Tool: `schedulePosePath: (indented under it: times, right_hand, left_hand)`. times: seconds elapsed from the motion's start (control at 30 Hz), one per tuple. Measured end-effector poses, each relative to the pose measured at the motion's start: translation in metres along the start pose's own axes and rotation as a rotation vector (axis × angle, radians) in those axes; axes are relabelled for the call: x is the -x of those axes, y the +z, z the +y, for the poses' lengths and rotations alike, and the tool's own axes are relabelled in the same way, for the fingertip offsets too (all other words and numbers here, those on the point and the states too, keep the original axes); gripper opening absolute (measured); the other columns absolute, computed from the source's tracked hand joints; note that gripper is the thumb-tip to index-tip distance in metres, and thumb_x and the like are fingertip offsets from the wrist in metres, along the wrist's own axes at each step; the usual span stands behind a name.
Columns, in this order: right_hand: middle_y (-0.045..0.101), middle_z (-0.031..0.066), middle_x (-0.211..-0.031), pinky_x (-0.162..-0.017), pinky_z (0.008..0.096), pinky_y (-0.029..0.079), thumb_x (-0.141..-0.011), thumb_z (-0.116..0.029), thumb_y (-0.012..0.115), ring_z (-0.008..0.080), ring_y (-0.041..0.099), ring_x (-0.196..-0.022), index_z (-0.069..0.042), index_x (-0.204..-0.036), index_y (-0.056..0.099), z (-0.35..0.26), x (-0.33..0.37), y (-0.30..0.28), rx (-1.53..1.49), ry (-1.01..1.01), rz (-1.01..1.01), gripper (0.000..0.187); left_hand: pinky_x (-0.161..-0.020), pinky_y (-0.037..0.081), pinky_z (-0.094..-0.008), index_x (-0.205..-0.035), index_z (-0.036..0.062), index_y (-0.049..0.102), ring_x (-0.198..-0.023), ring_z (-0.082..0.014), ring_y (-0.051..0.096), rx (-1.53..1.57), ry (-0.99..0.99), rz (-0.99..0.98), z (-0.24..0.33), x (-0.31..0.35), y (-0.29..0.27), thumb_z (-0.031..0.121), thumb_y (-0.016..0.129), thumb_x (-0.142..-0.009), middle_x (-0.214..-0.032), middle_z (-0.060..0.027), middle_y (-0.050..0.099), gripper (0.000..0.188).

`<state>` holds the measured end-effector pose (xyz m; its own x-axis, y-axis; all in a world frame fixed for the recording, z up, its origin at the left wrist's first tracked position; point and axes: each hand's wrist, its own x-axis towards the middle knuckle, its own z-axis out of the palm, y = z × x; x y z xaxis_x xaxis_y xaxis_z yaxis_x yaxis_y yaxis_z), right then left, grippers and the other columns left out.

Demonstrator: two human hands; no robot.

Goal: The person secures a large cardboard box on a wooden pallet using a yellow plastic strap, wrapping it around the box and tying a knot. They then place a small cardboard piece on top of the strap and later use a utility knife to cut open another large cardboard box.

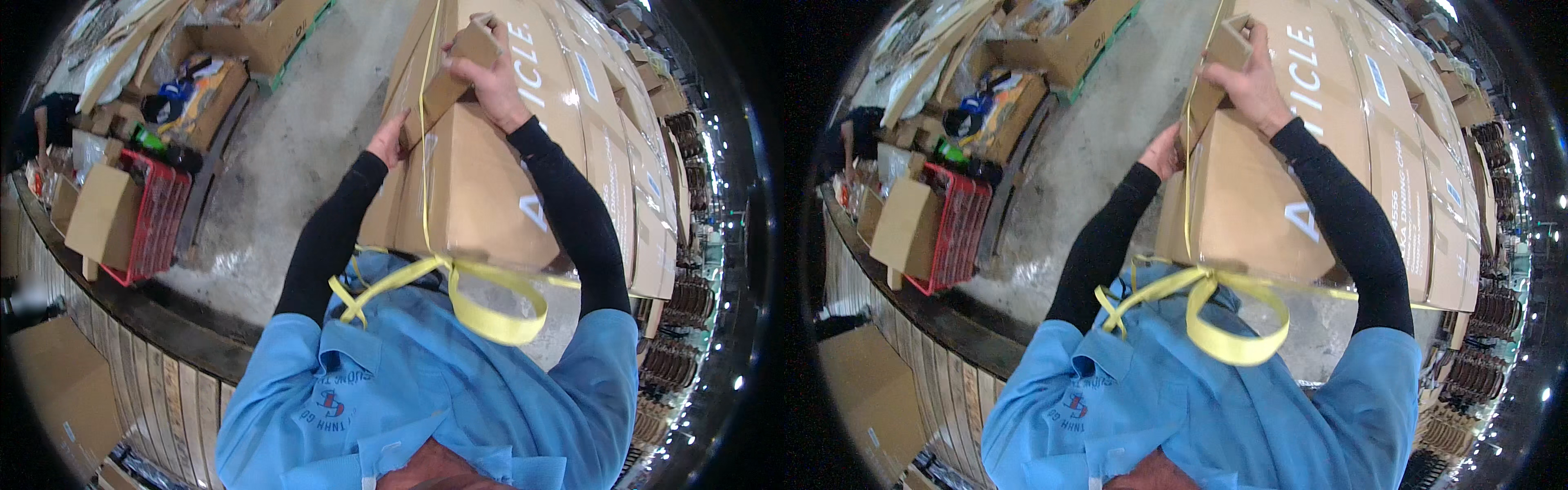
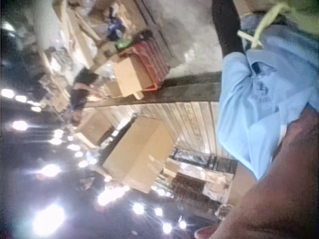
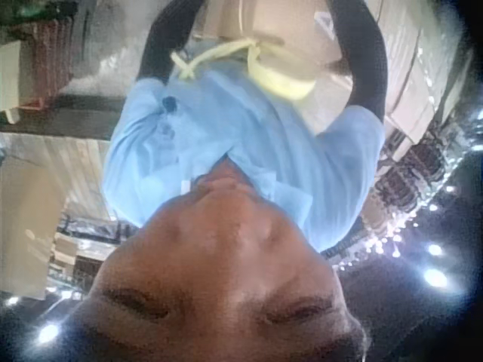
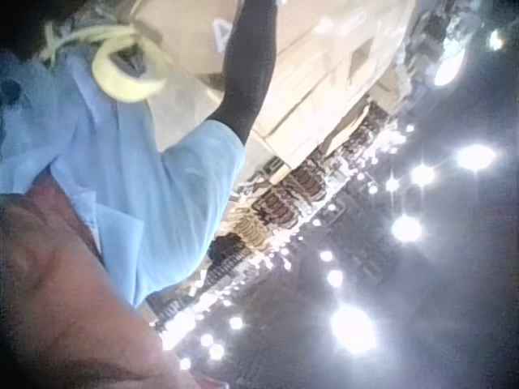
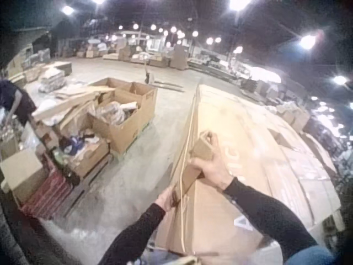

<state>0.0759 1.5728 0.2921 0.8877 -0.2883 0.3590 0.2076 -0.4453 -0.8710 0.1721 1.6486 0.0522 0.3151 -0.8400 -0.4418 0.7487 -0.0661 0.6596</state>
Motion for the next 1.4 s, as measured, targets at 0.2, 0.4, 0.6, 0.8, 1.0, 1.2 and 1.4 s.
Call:
schedulePosePath:
  times: [0.2, 0.4, 0.6, 0.8, 1.0, 1.2, 1.4]
  right_hand:
    - [0.045, 0.0136, -0.113, -0.098, 0.0460, 0.041, -0.075, -0.002, 0.067, 0.0261, 0.049, -0.112, -0.009, -0.122, 0.026, -0.051, 0.117, 0.024, 0.130, -0.208, -0.188, 0.063]
    - [0.044, 0.0160, -0.116, -0.103, 0.0474, 0.034, -0.074, -0.004, 0.075, 0.0306, 0.047, -0.114, -0.010, -0.121, 0.031, -0.059, 0.201, 0.058, 0.055, -0.470, -0.088, 0.065]
    - [0.053, 0.0187, -0.114, -0.095, 0.0390, 0.041, -0.089, -0.029, 0.067, 0.0236, 0.051, -0.110, -0.008, -0.128, 0.032, -0.052, 0.154, 0.005, -0.024, -0.507, -0.412, 0.056]
    - [0.050, 0.0111, -0.109, -0.092, 0.0324, 0.042, -0.068, -0.019, 0.085, 0.0182, 0.046, -0.107, 0.002, -0.123, 0.031, -0.032, 0.104, 0.012, -0.239, -0.099, -0.547, 0.080]
    - [0.049, 0.0074, -0.106, -0.084, 0.0275, 0.046, -0.068, -0.017, 0.084, 0.0127, 0.047, -0.101, 0.002, -0.119, 0.035, -0.032, 0.088, 0.024, -0.478, -0.158, -0.674, 0.074]
    - [0.052, 0.0130, -0.105, -0.086, 0.0292, 0.043, -0.068, -0.006, 0.075, 0.0150, 0.048, -0.102, 0.004, -0.117, 0.036, -0.048, 0.099, 0.007, -0.195, -0.306, -0.716, 0.063]
    - [0.051, 0.0124, -0.104, -0.082, 0.0358, 0.045, -0.069, -0.006, 0.076, 0.0205, 0.051, -0.097, -0.001, -0.118, 0.035, -0.087, 0.104, -0.007, -0.066, -0.187, -0.825, 0.064]
  left_hand:
    - [-0.085, 0.052, -0.0323, -0.124, 0.0054, 0.057, -0.101, -0.0168, 0.064, 0.151, 0.160, -0.147, -0.047, 0.075, -0.003, 0.034, 0.053, -0.097, -0.114, -0.0077, 0.065, 0.039]
    - [-0.089, 0.048, -0.0364, -0.120, 0.0035, 0.059, -0.103, -0.0193, 0.061, -0.007, 0.542, -0.159, -0.030, 0.063, -0.016, 0.031, 0.059, -0.092, -0.112, -0.0078, 0.065, 0.039]
    - [-0.091, 0.048, -0.0378, -0.123, 0.0009, 0.057, -0.108, -0.0204, 0.059, -0.136, 0.541, 0.024, -0.031, 0.119, -0.051, 0.030, 0.056, -0.095, -0.119, -0.0103, 0.063, 0.040]
    - [-0.092, 0.048, -0.0376, -0.122, 0.0010, 0.057, -0.108, -0.0209, 0.059, -0.138, 0.359, 0.190, -0.072, 0.158, -0.048, 0.029, 0.055, -0.096, -0.120, -0.0112, 0.063, 0.039]
    - [-0.092, 0.048, -0.0373, -0.122, 0.0011, 0.057, -0.108, -0.0214, 0.059, -0.179, 0.201, 0.238, -0.101, 0.185, -0.057, 0.028, 0.054, -0.096, -0.121, -0.0121, 0.062, 0.037]
    - [-0.093, 0.048, -0.0371, -0.121, 0.0011, 0.056, -0.108, -0.0219, 0.060, -0.205, 0.067, 0.256, -0.114, 0.200, -0.073, 0.028, 0.053, -0.097, -0.122, -0.0130, 0.061, 0.036]
    - [-0.093, 0.048, -0.0368, -0.120, 0.0012, 0.056, -0.109, -0.0224, 0.060, -0.198, -0.082, 0.224, -0.120, 0.256, -0.089, 0.027, 0.052, -0.097, -0.122, -0.0139, 0.061, 0.035]
